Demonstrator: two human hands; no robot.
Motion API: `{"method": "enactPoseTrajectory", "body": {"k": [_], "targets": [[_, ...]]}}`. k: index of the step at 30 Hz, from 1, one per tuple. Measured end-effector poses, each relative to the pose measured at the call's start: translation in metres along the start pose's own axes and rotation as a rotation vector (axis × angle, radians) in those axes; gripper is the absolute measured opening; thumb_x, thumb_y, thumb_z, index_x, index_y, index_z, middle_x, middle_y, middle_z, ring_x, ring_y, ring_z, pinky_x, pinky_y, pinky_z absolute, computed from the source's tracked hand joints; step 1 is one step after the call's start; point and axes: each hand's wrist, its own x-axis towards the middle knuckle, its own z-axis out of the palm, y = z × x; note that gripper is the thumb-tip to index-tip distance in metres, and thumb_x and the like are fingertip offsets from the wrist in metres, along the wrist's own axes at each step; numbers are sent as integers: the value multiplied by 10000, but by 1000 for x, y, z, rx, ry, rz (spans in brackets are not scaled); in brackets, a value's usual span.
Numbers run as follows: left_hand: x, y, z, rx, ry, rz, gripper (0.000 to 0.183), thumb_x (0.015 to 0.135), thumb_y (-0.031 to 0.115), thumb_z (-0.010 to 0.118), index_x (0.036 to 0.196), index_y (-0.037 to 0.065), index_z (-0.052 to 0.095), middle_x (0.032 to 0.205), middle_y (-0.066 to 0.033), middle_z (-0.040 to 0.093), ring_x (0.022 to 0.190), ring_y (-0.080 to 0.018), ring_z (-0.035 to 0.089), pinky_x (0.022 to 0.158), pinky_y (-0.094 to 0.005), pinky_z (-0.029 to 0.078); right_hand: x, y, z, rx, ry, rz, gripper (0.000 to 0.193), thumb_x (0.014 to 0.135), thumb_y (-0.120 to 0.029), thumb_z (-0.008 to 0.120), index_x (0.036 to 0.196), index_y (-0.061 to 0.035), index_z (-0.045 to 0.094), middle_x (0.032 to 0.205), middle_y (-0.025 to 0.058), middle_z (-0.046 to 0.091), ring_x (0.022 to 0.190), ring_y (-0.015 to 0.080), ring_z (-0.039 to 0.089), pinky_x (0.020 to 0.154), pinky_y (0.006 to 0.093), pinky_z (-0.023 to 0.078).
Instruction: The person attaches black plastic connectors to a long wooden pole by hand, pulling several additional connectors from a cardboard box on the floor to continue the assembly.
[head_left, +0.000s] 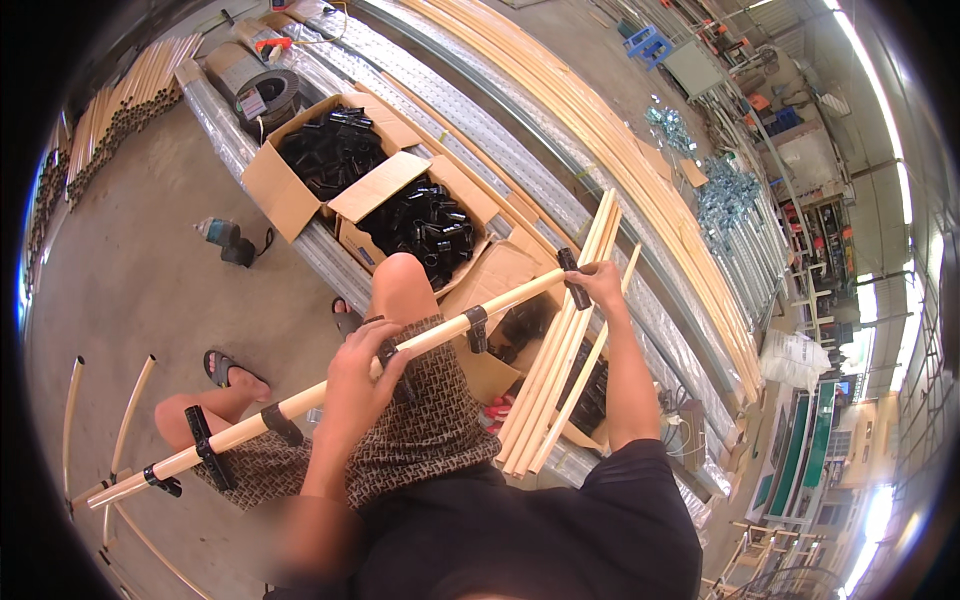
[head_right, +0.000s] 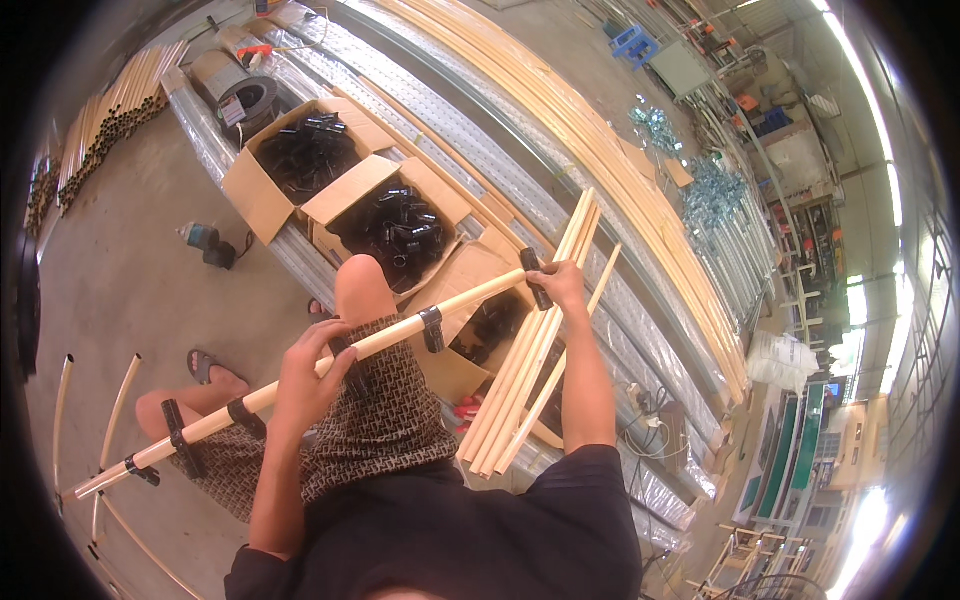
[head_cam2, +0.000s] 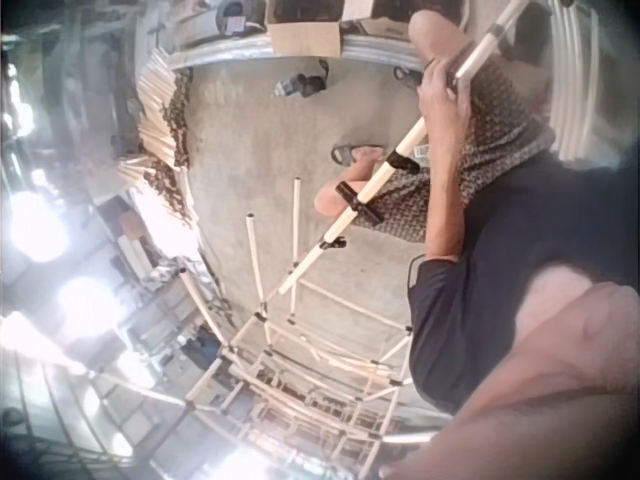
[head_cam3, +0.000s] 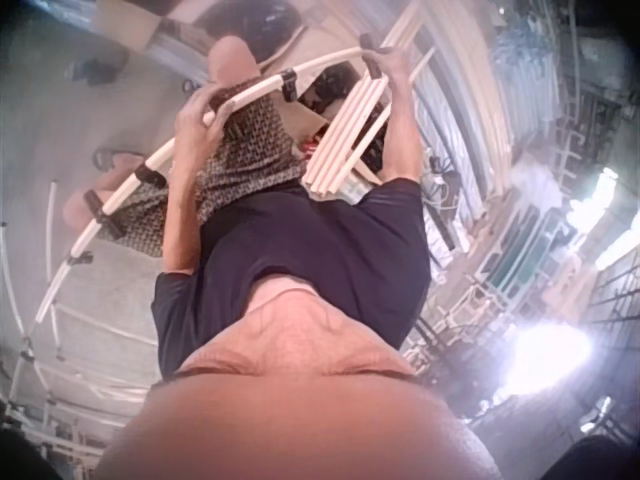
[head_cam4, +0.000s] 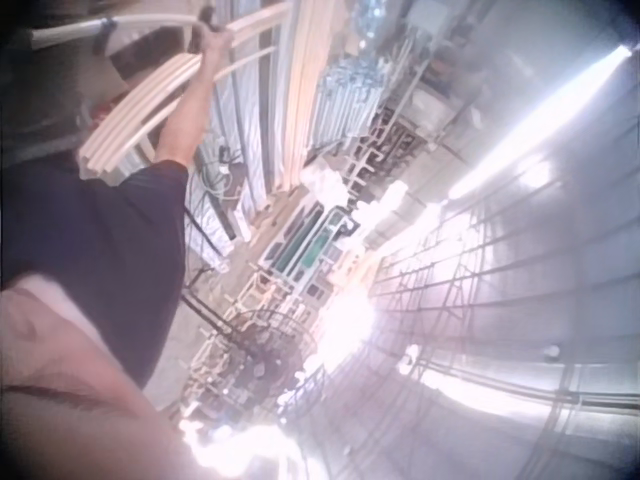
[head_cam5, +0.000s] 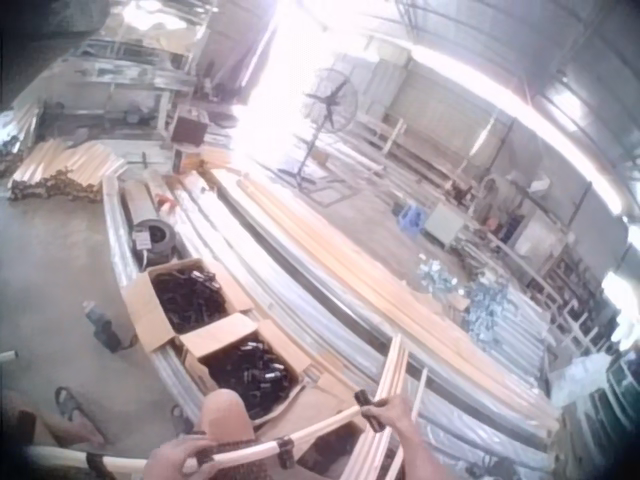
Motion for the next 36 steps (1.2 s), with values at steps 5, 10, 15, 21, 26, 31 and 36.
{"method": "enactPoseTrajectory", "body": {"k": [5, 10, 15, 21, 26, 31, 36], "targets": [[-13, -27, -8, 47, 39, -44, 277, 941, 160, 712, 1149, -16, 658, 1216, -187, 673, 1092, -404, 656, 937, -449, 513, 7, 24, 22, 422, -38, 100, 303, 846, -222, 843, 998, 36, 800, 811, 92, 756, 695, 152, 681, 681, 317, 535], [-19, -43, 3, 32, 79, -86, 272, 943, 152, 705, 1150, -16, 653, 1253, -168, 634, 1067, -394, 660, 926, -448, 519, 10, 31, 27, 663, -97, 176, 321, 938, -214, 779, 1089, 66, 742, 891, 70, 759, 722, 122, 692, 657, 288, 536], [-20, -48, 9, 77, 70, -98, 262, 923, 114, 727, 1138, -15, 649, 1201, -167, 626, 984, -339, 689, 860, -422, 539, 14, 43, 33, 785, -76, 198, 303, 951, -245, 772, 1087, 23, 740, 853, 19, 731, 682, 99, 639, 620, 277, 500], [-19, -52, 6, 30, 38, -149, 257, 906, 79, 742, 1123, -11, 640, 1128, -163, 620, 862, -285, 716, 793, -392, 547, 7, 23, 39, 893, -97, 187, 278, 957, -249, 765, 1100, -13, 734, 892, 0, 722, 747, 88, 636, 661, 262, 494], [-16, -52, 8, -16, 17, -172, 262, 905, 83, 748, 1125, -11, 640, 1113, -165, 626, 841, -280, 723, 778, -386, 547, 19, 49, 42, 1072, -200, 194, 269, 979, -246, 735, 1111, -12, 732, 915, 20, 731, 763, 112, 655, 691, 295, 530], [-18, -55, 5, -1, -3, -173, 269, 909, 89, 748, 1129, -20, 639, 1091, -171, 635, 842, -274, 725, 769, -379, 545, 8, 53, 50, 901, -144, 135, 292, 995, -247, 711, 1152, -1, 709, 964, 29, 728, 794, 123, 666, 697, 299, 546], [-20, -52, 4, 7, 2, -163, 276, 906, 92, 751, 1130, -22, 637, 1066, -173, 640, 841, -277, 726, 767, -381, 549, -12, 42, 51, 1053, -180, 173, 325, 987, -215, 719, 1195, 32, 689, 960, 40, 728, 850, 146, 694, 760, 299, 562]]}}
